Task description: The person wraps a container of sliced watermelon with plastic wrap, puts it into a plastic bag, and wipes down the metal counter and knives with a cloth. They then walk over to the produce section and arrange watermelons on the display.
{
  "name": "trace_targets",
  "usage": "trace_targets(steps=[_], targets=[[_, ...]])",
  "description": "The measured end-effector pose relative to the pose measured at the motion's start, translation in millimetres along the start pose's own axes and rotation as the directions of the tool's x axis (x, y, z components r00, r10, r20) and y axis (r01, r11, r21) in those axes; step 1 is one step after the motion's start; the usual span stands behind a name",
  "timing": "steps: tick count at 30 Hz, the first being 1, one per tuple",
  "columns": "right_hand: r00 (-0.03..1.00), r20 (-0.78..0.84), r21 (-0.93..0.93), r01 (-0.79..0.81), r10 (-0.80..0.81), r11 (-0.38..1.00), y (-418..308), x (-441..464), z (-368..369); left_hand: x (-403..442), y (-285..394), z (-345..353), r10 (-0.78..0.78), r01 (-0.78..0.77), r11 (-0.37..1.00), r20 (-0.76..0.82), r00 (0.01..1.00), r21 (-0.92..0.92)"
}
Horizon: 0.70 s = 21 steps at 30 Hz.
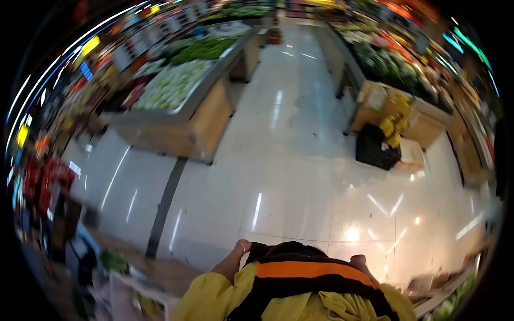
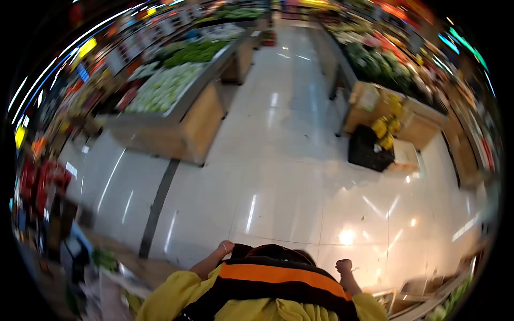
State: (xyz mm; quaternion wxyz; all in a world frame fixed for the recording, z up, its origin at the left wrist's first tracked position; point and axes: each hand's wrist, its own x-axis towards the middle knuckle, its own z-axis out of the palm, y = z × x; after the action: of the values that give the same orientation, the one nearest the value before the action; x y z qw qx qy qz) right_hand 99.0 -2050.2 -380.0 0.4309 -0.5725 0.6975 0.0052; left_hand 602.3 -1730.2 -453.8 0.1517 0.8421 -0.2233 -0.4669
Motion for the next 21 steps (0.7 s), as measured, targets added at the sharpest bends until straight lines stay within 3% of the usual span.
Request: trace_targets(steps=[2,3,4,6,7,8,9,10,11,12,13,14,15,16,17,18,19,20,21], targets=[[0.996,0.023,0.074,-0.087,0.085,0.993,-40,-43,-23,9,94,-69,0.023,-0.052,0.978,-0.142,0.99,-0.204],[0.998,0.064,-0.341,0.045,-0.024,0.939,78,65,6,33,128,-87,0.101,-0.169,0.936,-0.226,0.969,-0.307],[0.992,0.118,-0.325,0.007,0.033,0.946,87,72,10,65,168,-110,0.226,-0.274,0.923,-0.195,0.954,-0.272],[0.965,0.258,-0.349,0.048,0.047,0.936,92,95,13,83,287,-163,0.355,-0.365,0.845,-0.1,0.929,-0.39],[0.944,0.33,-0.339,0.116,0.002,0.934,100,122,21,104,328,-187,0.378,-0.38,0.852,-0.079,0.922,-0.361],[0.907,0.408,-0.3,0.244,-0.107,0.922,102,156,25,125,373,-203,0.478,-0.496,0.79,-0.145,0.866,-0.359],[0.647,0.542,0.028,0.625,-0.537,0.78,66,179,18,155,411,-212,0.565,-0.603,0.714,-0.216,0.797,-0.357],[0.898,0.419,-0.19,0.235,-0.138,0.953,19,211,20,177,438,-222,0.585,-0.619,0.705,-0.21,0.783,-0.346],[0.935,0.197,-0.272,-0.237,0.295,0.933,-99,202,3,205,455,-231,0.596,-0.611,0.679,-0.18,0.783,-0.408],[0.966,0.138,0.03,-0.224,0.218,0.974,-138,260,11,234,469,-241,0.603,-0.594,0.654,-0.152,0.783,-0.468],[0.987,0.079,0.325,-0.156,0.138,0.933,-171,320,20,269,472,-251,0.546,-0.554,0.79,-0.111,0.83,-0.261],[0.959,-0.004,-0.024,0.285,-0.285,0.958,-196,388,43,316,455,-259,0.541,-0.527,0.815,-0.014,0.841,-0.242],[0.972,0.175,-0.499,0.227,-0.16,0.836,-289,398,26,348,433,-265,0.438,-0.44,0.898,-0.057,0.897,-0.027],[0.875,0.292,-0.762,0.457,-0.387,0.459,-352,429,26,345,433,-290,0.413,-0.401,0.837,0.052,0.909,0.373],[0.848,0.32,-0.75,0.499,-0.422,0.434,-407,461,32,381,394,-299,0.284,-0.331,0.811,0.17,0.943,0.481],[0.852,0.333,-0.742,0.502,-0.405,0.446,-473,484,35,365,395,-322,0.171,-0.279,0.76,0.233,0.957,0.587],[0.675,0.358,-0.678,0.663,-0.646,0.318,-528,512,34,370,406,-342,0.078,-0.204,0.791,0.236,0.969,0.576],[0.862,0.211,-0.169,0.496,-0.461,0.852,-614,484,4,381,411,-358,0.001,-0.108,0.846,0.202,0.979,0.523],[0.823,0.2,0.06,0.532,-0.532,0.845,-675,493,-1,397,419,-374,-0.066,-0.022,0.879,0.167,0.984,0.476]])
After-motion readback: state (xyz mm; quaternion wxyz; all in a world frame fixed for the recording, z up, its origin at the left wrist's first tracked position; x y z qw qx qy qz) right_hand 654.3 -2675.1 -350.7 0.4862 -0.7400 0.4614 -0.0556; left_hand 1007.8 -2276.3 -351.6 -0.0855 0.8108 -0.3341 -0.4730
